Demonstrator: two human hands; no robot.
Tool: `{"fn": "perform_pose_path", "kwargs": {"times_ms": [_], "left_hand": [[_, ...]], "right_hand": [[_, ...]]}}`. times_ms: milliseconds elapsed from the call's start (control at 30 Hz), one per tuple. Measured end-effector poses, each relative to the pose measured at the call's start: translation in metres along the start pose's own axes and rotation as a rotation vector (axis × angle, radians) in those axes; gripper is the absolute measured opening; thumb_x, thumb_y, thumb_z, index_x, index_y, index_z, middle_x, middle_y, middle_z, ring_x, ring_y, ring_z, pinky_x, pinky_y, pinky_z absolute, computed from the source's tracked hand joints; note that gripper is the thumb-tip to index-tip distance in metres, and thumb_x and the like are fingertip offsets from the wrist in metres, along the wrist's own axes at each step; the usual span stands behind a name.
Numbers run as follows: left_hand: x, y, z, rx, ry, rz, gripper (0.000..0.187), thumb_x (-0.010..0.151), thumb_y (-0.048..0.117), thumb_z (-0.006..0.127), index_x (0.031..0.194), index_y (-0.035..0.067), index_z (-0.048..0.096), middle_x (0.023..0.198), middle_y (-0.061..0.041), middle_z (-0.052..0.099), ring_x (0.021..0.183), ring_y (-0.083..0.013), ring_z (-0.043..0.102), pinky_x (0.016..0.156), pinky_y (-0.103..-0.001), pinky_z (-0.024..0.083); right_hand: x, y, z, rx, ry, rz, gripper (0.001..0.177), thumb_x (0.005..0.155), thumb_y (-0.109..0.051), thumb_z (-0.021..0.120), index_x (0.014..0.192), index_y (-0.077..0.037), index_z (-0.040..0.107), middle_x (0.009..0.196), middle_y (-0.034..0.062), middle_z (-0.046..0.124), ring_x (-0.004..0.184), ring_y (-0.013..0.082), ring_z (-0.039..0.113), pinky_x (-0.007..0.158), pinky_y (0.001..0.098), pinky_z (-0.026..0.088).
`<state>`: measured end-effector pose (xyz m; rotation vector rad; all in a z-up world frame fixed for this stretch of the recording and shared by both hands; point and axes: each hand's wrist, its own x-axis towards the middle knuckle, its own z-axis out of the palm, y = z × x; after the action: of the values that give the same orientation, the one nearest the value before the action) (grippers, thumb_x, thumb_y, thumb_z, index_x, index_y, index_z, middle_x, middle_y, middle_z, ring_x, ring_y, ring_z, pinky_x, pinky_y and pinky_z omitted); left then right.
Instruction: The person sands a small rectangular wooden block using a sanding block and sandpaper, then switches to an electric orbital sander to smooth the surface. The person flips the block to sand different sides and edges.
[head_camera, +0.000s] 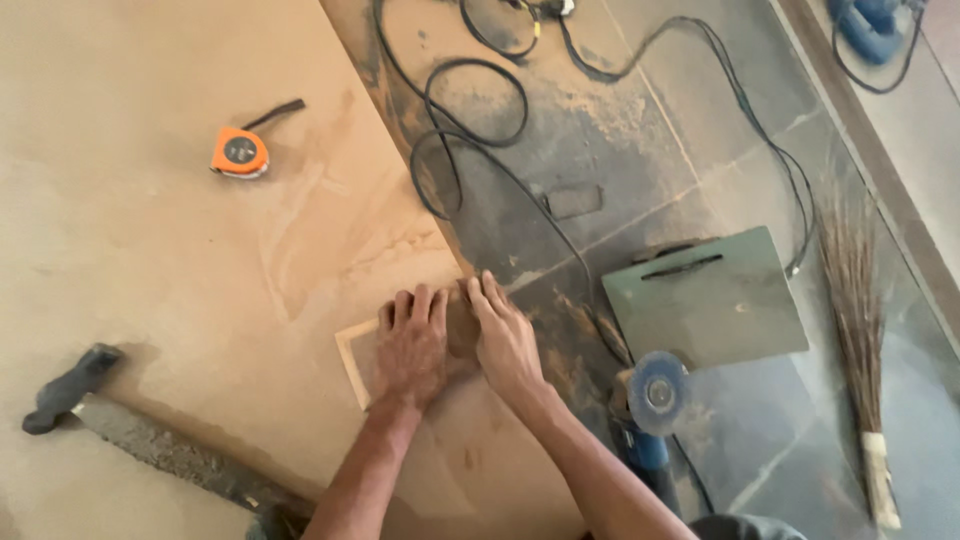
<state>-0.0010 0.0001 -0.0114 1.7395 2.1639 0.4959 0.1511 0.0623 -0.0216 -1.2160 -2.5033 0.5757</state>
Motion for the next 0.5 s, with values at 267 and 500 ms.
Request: {"fn": "perform_pose_path", "kwargs": {"times_ms": [267, 500], "left_hand": [[0.001, -0.001, 0.014, -0.097, -0.026, -0.052, 0.094, 0.058, 0.048, 0.086, 0.135, 0.006, 0.055, 0.123, -0.009, 0.052, 0.117, -0.0306, 0.048, 0.105, -0.047, 0.037], [-0.008, -0.006, 0.035, 0.111, 0.185, 0.027, 0.073, 0.072, 0.038, 0.084, 0.136, 0.013, 0.059, 0.126, -0.003, 0.053, 0.120, -0.0251, 0.049, 0.108, -0.040, 0.040]], "right_hand": [[-0.062, -0.009, -0.022, 0.221, 0.075, 0.027, 0.064, 0.078, 0.013, 0.051, 0.141, 0.002, 0.058, 0.146, 0.0281, 0.053, 0.128, 0.0438, 0.061, 0.100, 0.0410, 0.054], [0.006, 0.008, 0.003, 0.235, 0.080, 0.141, 0.050, 0.091, 0.008, 0.053, 0.139, -0.003, 0.062, 0.131, 0.0229, 0.065, 0.119, 0.0353, 0.068, 0.096, 0.0381, 0.055]]}}
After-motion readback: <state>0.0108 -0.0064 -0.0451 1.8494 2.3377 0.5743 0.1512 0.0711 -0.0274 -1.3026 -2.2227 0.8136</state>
